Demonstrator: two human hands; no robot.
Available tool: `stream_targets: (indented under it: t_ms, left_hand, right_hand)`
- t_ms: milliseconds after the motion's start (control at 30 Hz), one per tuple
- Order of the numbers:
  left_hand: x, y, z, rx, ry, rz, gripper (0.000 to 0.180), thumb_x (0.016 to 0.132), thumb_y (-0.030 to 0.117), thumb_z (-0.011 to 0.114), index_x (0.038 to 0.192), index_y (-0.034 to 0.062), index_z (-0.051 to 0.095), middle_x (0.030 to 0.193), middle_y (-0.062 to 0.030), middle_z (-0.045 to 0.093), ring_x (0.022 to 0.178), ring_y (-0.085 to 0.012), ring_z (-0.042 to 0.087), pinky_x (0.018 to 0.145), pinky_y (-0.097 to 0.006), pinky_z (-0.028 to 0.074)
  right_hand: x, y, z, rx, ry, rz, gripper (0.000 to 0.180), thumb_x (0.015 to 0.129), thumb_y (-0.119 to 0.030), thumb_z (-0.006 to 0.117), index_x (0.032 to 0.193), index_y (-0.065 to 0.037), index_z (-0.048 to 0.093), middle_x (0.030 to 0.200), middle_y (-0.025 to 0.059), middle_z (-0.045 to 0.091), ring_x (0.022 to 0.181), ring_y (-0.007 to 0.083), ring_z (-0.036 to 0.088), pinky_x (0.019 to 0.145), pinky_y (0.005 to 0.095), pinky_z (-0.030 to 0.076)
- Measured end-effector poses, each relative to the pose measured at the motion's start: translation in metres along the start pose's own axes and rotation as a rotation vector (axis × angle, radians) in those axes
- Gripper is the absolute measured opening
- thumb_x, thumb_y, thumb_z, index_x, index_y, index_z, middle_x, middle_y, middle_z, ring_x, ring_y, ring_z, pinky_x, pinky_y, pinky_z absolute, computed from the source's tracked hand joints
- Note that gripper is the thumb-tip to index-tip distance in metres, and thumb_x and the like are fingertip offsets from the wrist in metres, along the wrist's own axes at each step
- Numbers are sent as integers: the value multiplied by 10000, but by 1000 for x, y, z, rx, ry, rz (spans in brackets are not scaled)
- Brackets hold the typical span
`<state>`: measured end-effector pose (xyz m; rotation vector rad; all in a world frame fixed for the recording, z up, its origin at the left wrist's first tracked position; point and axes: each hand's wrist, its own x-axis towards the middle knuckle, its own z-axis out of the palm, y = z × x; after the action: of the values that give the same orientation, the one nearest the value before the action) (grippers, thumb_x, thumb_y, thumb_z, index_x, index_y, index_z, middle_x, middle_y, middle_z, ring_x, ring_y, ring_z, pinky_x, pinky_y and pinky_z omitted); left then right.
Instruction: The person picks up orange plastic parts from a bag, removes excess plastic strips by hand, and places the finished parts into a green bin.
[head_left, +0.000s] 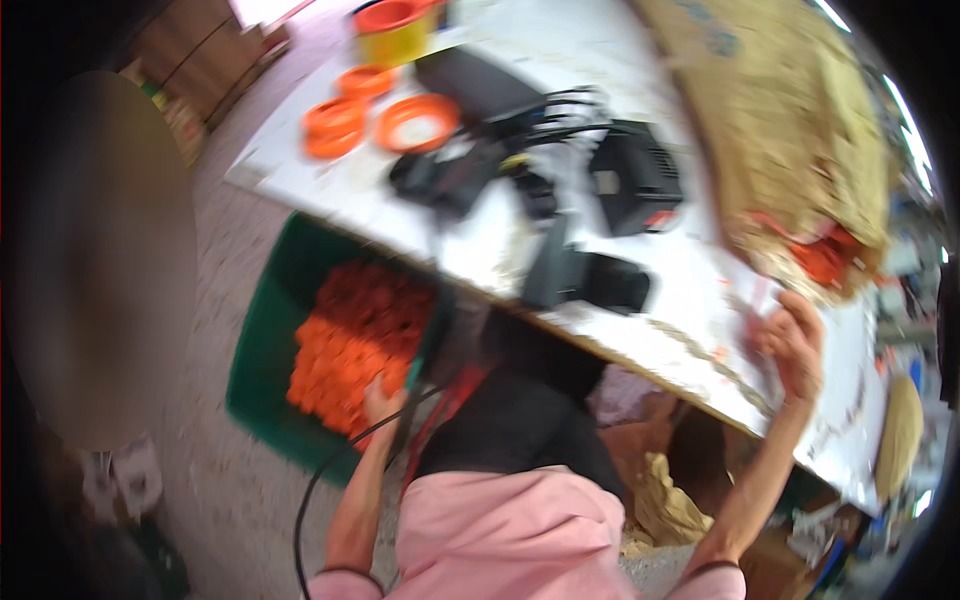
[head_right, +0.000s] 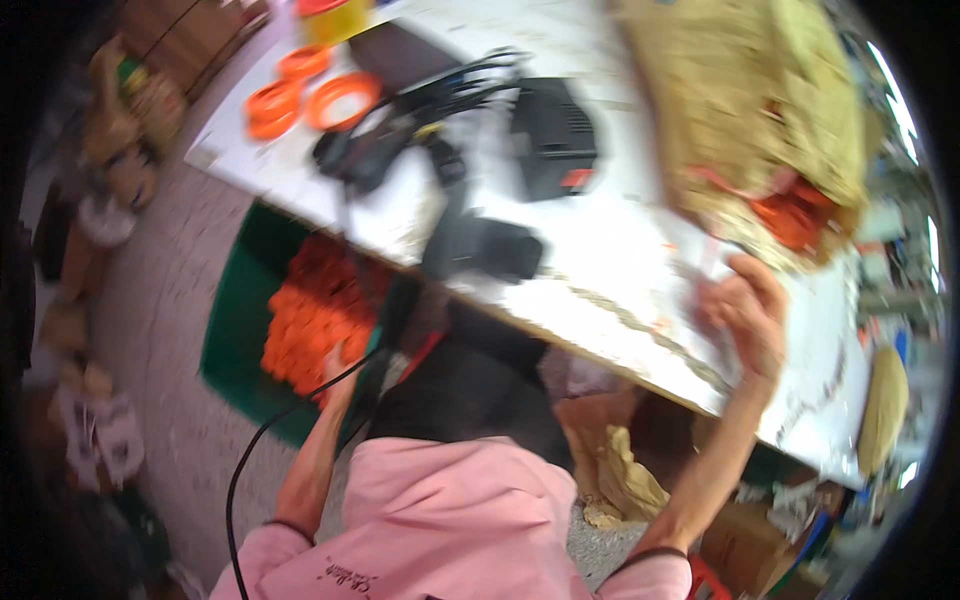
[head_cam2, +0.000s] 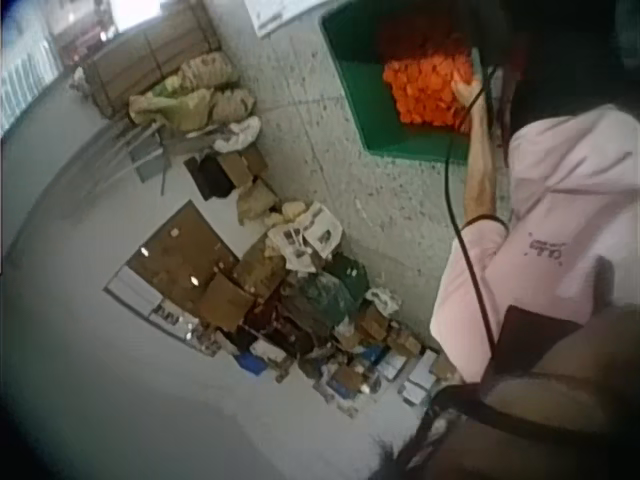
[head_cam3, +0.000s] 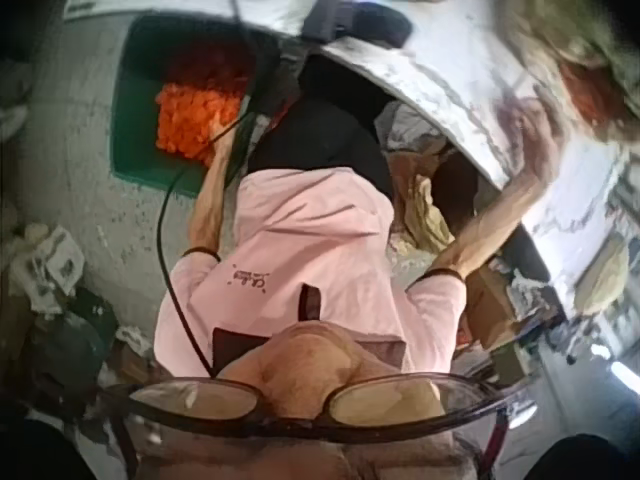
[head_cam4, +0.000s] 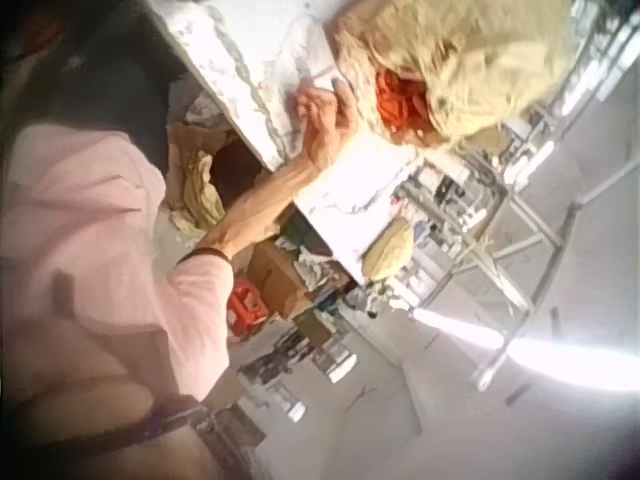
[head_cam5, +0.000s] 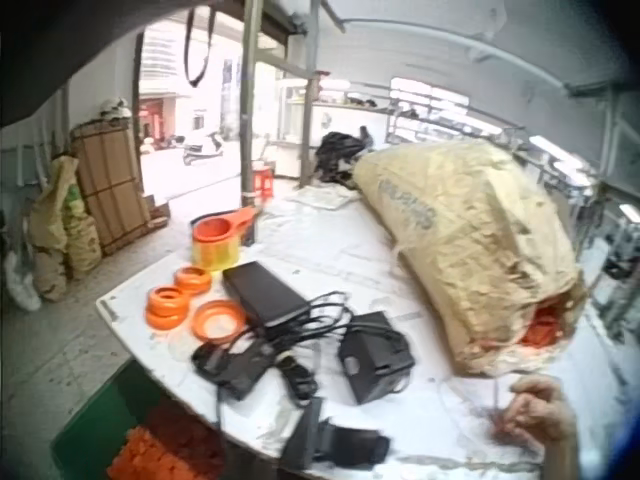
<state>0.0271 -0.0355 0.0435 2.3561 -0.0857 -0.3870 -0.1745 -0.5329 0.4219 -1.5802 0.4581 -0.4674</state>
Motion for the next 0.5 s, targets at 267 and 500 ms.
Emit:
stream_targets:
  t_ms: [267,500]
  left_hand:
    - [-56,151,-60,-250,-241,336,486,808,89,637,1260,-38,514,1247,-183,548,1175,-287,512,990,-353,388]
    - [-91,273,-82,-350,-496,531,372,805,70,594,1154,-58,577,1110,-172,610,1026,-265,599,900,-334,449]
  right_hand:
    - [26,-39,-5,-217,400,-125,304,838,-118,654,1086,48,596,901,101,671,791,145,631,722,255,496]
    - [65,10,-65,-980,674,-491,504,676,-148,728,1153,-49,602,1107,127,601,1061,312,545,931,370,429]
